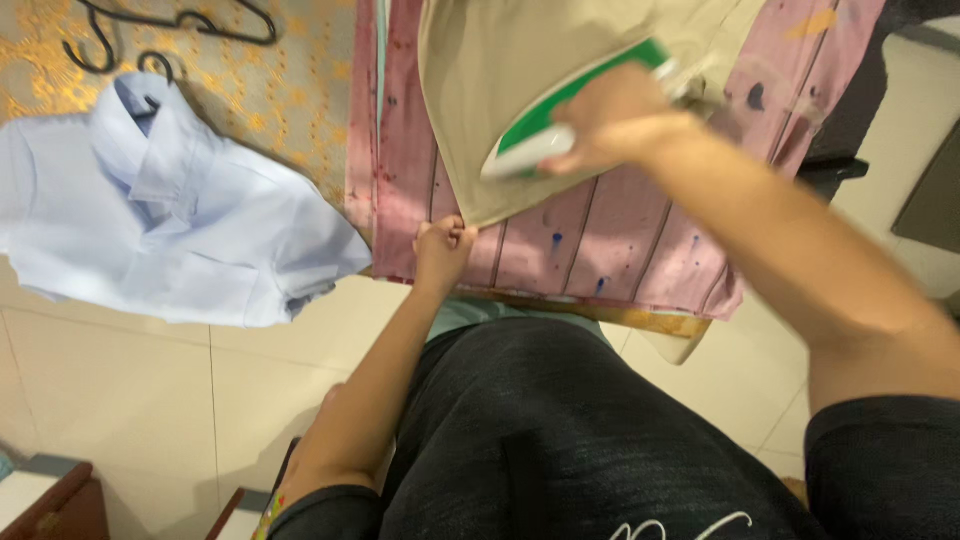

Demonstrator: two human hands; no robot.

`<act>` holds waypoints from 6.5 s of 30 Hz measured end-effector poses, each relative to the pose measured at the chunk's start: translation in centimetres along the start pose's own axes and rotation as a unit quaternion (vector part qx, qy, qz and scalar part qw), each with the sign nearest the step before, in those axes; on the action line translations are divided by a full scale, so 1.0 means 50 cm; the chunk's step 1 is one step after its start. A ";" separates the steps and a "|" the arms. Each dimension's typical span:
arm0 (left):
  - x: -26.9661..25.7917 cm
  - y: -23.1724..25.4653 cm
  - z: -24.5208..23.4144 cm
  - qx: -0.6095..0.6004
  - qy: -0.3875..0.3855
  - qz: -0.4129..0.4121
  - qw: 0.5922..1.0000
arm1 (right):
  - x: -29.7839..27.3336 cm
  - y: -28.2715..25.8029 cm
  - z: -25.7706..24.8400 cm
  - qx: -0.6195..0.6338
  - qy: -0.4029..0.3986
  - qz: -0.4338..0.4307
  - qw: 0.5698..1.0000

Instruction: The person irons a pair of shorts on a padded surface, smoothing the fabric by hand and moving an iron across various sections of the garment.

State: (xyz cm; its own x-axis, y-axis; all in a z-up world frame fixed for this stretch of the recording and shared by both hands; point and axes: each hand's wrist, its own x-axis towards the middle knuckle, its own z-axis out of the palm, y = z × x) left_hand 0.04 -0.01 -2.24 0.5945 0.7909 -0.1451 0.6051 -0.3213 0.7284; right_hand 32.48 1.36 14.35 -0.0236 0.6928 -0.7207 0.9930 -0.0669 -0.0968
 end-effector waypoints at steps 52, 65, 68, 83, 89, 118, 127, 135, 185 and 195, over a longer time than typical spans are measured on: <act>0.459 -0.079 -0.099 -0.458 -0.205 -0.134 0.855 | 0.069 -0.106 0.034 0.061 0.203 0.189 0.959; 0.459 -0.056 -0.143 -0.410 -0.214 -0.234 0.855 | 0.096 -0.112 0.008 0.059 0.177 0.170 0.968; 0.461 -0.057 -0.139 -0.431 -0.198 -0.238 0.848 | 0.099 -0.129 0.014 0.040 0.193 0.141 0.970; 0.475 -0.080 -0.132 -0.442 -0.220 -0.221 0.841 | 0.086 -0.093 -0.005 0.022 0.173 0.105 0.979; 0.466 -0.064 -0.144 -0.398 -0.228 -0.218 0.861 | 0.095 -0.113 -0.023 0.063 0.102 0.168 0.978; 0.466 -0.081 -0.126 -0.435 -0.217 -0.201 0.850 | 0.088 -0.125 0.002 0.036 0.151 0.144 0.977; 0.468 -0.057 -0.132 -0.428 -0.213 -0.207 0.854 | 0.075 -0.082 -0.015 0.052 0.127 0.176 0.975; 0.472 -0.084 -0.124 -0.432 -0.216 -0.221 0.847 | 0.036 -0.148 0.031 0.012 0.164 0.088 0.982; 0.185 0.209 0.089 0.052 -0.123 0.128 0.983 | -0.149 0.007 0.279 0.337 0.233 0.384 0.827; 0.184 0.200 0.097 0.106 -0.152 0.129 0.974 | -0.119 0.023 0.248 0.339 0.327 0.298 0.830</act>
State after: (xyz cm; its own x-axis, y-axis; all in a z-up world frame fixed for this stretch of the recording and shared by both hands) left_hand 14.12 1.55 0.48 0.8508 0.4898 -0.1905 0.4918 -0.6146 0.6167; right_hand 32.35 -11.75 10.02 0.7363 0.6192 -0.2730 0.5083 -0.7724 -0.3808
